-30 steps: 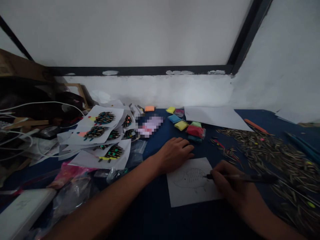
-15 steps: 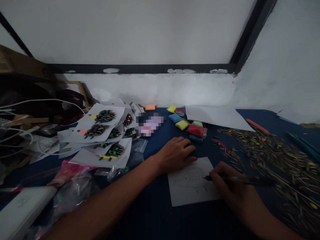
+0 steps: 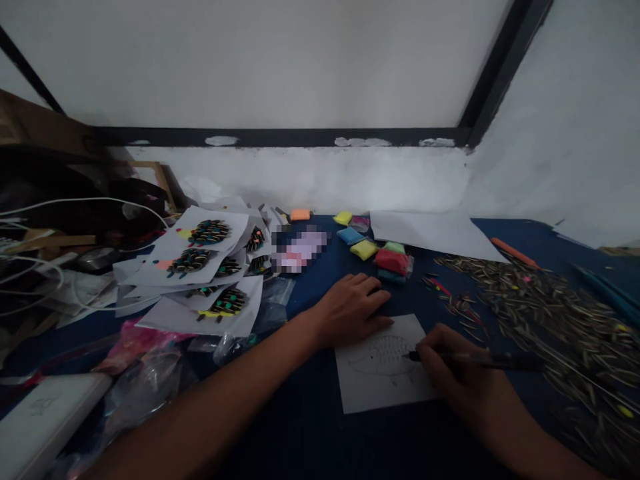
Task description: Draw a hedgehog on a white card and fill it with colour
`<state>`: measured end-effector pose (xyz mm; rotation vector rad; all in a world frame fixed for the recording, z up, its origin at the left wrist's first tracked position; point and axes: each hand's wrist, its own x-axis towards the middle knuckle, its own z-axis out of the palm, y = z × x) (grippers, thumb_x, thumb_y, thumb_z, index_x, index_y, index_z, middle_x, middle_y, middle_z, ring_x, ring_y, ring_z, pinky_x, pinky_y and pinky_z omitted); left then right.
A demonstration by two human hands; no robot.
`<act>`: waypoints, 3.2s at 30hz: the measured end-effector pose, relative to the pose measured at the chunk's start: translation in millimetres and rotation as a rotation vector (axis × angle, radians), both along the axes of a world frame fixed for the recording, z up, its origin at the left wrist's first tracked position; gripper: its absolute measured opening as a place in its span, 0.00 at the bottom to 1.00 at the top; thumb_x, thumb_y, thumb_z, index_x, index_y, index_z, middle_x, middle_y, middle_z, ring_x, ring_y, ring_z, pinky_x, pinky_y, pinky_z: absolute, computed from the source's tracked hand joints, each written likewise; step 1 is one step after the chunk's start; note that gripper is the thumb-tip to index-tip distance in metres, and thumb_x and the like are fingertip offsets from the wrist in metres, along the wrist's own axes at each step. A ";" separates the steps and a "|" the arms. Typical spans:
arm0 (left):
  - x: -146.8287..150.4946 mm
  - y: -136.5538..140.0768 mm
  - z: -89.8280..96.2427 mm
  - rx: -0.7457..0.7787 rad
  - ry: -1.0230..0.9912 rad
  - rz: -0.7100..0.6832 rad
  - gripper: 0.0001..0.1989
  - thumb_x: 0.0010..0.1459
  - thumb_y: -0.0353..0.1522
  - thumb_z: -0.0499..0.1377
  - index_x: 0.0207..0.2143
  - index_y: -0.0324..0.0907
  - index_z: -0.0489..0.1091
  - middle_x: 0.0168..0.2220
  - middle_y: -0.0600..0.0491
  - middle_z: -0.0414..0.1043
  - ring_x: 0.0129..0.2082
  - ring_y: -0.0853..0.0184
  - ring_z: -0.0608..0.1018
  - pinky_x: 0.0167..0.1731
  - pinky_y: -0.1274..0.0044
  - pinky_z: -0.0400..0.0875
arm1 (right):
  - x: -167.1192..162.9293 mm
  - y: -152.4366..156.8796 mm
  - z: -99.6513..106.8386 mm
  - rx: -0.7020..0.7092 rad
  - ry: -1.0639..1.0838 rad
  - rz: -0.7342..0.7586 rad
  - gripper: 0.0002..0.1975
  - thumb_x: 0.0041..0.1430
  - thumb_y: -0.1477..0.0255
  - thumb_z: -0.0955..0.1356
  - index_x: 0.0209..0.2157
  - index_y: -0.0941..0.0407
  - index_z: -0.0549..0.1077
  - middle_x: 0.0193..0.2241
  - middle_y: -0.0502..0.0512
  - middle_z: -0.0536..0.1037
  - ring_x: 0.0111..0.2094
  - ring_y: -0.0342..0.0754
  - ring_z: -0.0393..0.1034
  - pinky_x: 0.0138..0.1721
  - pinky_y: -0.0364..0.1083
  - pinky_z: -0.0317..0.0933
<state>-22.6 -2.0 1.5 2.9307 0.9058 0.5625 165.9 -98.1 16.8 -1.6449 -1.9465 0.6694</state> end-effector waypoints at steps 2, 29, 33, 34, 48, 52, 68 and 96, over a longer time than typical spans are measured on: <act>-0.1 0.4 -0.7 0.003 -0.007 -0.005 0.20 0.62 0.43 0.51 0.48 0.39 0.67 0.48 0.46 0.68 0.48 0.60 0.70 0.48 0.67 0.64 | 0.4 0.0 -0.3 0.011 0.001 0.005 0.12 0.60 0.66 0.59 0.24 0.52 0.63 0.17 0.45 0.64 0.18 0.43 0.59 0.18 0.42 0.50; -0.1 -0.4 -0.2 -0.003 -0.005 0.002 0.20 0.62 0.43 0.51 0.49 0.39 0.66 0.48 0.45 0.68 0.48 0.60 0.70 0.48 0.67 0.65 | -0.4 2.0 -1.3 0.010 0.017 0.019 0.12 0.60 0.67 0.59 0.23 0.52 0.62 0.17 0.45 0.63 0.18 0.43 0.58 0.17 0.42 0.49; -0.3 0.4 -0.9 0.004 -0.005 -0.003 0.21 0.62 0.43 0.51 0.49 0.39 0.66 0.48 0.45 0.68 0.47 0.60 0.70 0.48 0.67 0.64 | -1.4 1.6 1.0 0.003 0.021 0.010 0.12 0.59 0.67 0.59 0.22 0.52 0.62 0.16 0.45 0.62 0.17 0.43 0.57 0.17 0.42 0.49; -0.3 0.3 -0.7 0.005 -0.004 -0.001 0.21 0.62 0.43 0.51 0.49 0.39 0.66 0.48 0.45 0.68 0.47 0.60 0.70 0.48 0.67 0.64 | -1.6 1.5 1.6 0.007 0.022 0.007 0.11 0.58 0.67 0.59 0.22 0.52 0.62 0.16 0.45 0.62 0.17 0.43 0.57 0.17 0.42 0.49; -0.3 -0.2 -0.6 -0.001 -0.012 -0.002 0.20 0.62 0.43 0.51 0.49 0.39 0.66 0.48 0.45 0.68 0.47 0.60 0.70 0.47 0.67 0.65 | -2.4 0.5 4.5 -0.008 0.039 -0.030 0.12 0.57 0.65 0.60 0.21 0.52 0.62 0.16 0.46 0.62 0.18 0.43 0.57 0.17 0.42 0.50; -1.0 -0.8 -0.2 -0.003 -0.007 -0.001 0.20 0.62 0.43 0.51 0.49 0.39 0.66 0.48 0.45 0.68 0.47 0.60 0.70 0.48 0.67 0.64 | 0.6 -1.5 4.1 0.007 0.071 -0.071 0.14 0.59 0.64 0.60 0.21 0.52 0.62 0.17 0.46 0.62 0.19 0.44 0.57 0.18 0.42 0.51; -0.9 -0.6 -0.7 0.002 -0.005 -0.001 0.21 0.62 0.43 0.51 0.49 0.38 0.66 0.48 0.45 0.68 0.47 0.60 0.70 0.48 0.67 0.64 | -1.9 -1.1 5.9 0.003 0.074 -0.077 0.13 0.58 0.64 0.60 0.21 0.52 0.62 0.16 0.46 0.61 0.18 0.43 0.56 0.17 0.42 0.51; -0.4 -0.8 0.5 -0.005 0.000 0.002 0.20 0.62 0.43 0.51 0.49 0.39 0.66 0.48 0.45 0.68 0.48 0.60 0.70 0.48 0.67 0.65 | -1.0 0.6 3.4 0.018 0.034 -0.049 0.12 0.58 0.65 0.60 0.21 0.52 0.62 0.16 0.45 0.62 0.18 0.44 0.58 0.18 0.42 0.52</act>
